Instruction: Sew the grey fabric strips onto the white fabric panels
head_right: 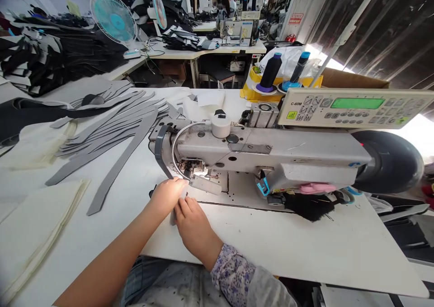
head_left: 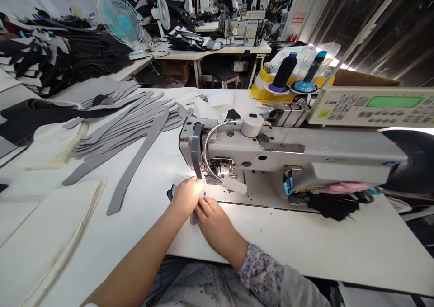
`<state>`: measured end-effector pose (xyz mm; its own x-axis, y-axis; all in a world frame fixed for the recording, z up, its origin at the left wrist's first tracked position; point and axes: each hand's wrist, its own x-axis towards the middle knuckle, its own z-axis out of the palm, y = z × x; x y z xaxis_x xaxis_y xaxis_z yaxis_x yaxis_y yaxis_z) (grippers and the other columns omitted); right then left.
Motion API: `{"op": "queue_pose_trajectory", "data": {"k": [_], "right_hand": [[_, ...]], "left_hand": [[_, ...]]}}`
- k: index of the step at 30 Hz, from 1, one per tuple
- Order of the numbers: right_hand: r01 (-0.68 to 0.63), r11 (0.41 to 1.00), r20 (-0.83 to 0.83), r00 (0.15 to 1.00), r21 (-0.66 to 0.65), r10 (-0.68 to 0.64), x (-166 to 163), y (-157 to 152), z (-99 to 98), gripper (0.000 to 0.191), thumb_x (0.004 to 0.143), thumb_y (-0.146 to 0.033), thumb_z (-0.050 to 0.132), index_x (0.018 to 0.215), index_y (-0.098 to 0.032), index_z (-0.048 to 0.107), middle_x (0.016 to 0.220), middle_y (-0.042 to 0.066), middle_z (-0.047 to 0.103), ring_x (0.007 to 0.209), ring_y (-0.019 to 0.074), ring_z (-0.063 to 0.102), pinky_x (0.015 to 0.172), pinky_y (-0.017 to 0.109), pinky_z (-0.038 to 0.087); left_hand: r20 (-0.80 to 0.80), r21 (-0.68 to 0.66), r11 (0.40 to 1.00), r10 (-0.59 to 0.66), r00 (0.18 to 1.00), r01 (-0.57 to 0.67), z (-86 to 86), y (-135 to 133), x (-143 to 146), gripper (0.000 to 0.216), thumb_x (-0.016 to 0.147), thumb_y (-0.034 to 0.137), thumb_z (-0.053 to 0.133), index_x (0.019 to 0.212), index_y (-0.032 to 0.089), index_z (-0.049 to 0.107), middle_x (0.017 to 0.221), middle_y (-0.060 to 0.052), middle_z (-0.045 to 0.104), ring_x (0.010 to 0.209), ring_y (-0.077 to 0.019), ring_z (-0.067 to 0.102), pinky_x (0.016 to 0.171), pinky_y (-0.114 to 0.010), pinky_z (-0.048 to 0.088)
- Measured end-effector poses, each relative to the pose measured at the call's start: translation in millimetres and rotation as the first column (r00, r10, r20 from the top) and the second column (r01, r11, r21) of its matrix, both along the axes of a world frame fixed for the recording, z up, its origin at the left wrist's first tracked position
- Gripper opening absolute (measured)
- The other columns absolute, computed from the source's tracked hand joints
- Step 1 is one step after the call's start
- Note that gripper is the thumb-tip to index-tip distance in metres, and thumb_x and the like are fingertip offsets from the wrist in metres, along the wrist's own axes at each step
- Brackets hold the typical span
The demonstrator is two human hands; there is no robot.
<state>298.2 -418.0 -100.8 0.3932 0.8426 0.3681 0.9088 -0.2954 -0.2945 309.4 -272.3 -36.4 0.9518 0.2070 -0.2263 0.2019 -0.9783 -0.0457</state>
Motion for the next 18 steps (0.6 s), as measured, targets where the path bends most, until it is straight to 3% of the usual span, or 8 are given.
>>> {"op": "queue_pose_trajectory", "data": {"k": [5,8,13,18], "right_hand": [[-0.009,0.999,0.030,1.000,0.046,0.008,-9.0,-5.1,-11.1,0.023,0.093,-0.019,0.059,0.114,-0.011,0.062,0.127,0.014,0.056,0.122,0.0281,0.049,0.106,0.043,0.044],[0.000,0.999,0.006,1.000,0.049,0.000,-9.3,-5.4,-8.5,0.017,0.093,-0.015,0.057,0.109,-0.013,0.064,0.121,0.011,0.059,0.118,0.0273,0.051,0.104,0.042,0.046],[-0.015,0.998,-0.002,1.000,0.058,0.016,-7.3,-6.0,-0.8,0.020,0.090,-0.011,0.060,0.110,-0.010,0.062,0.120,0.013,0.059,0.118,0.0269,0.050,0.106,0.040,0.044],[-0.013,0.998,-0.002,1.000,0.058,0.013,-8.6,-5.9,-3.4,0.017,0.092,-0.013,0.057,0.108,-0.012,0.062,0.122,0.013,0.058,0.118,0.0271,0.050,0.104,0.041,0.045]], "left_hand": [[0.248,-0.001,0.981,-0.189,0.950,0.195,-10.9,31.2,-16.8,0.028,0.090,0.004,0.054,0.107,0.024,0.064,0.105,-0.003,0.058,0.096,-0.0213,0.054,0.077,-0.026,0.045],[0.231,0.021,0.951,-0.303,0.924,0.307,-17.4,39.9,-15.0,0.021,0.086,0.002,0.058,0.094,0.021,0.064,0.096,-0.003,0.058,0.090,-0.0218,0.053,0.070,-0.027,0.042],[0.171,0.049,0.946,-0.325,0.930,0.322,-16.7,41.8,-12.2,0.019,0.083,-0.001,0.056,0.083,0.018,0.060,0.088,-0.004,0.056,0.085,-0.0220,0.052,0.060,-0.028,0.036],[0.145,0.070,0.913,-0.408,0.901,0.402,-3.3,41.6,-29.8,0.054,0.074,-0.007,0.048,0.121,0.020,0.055,0.114,-0.006,0.053,0.100,-0.0222,0.051,0.076,-0.029,0.043]]}}
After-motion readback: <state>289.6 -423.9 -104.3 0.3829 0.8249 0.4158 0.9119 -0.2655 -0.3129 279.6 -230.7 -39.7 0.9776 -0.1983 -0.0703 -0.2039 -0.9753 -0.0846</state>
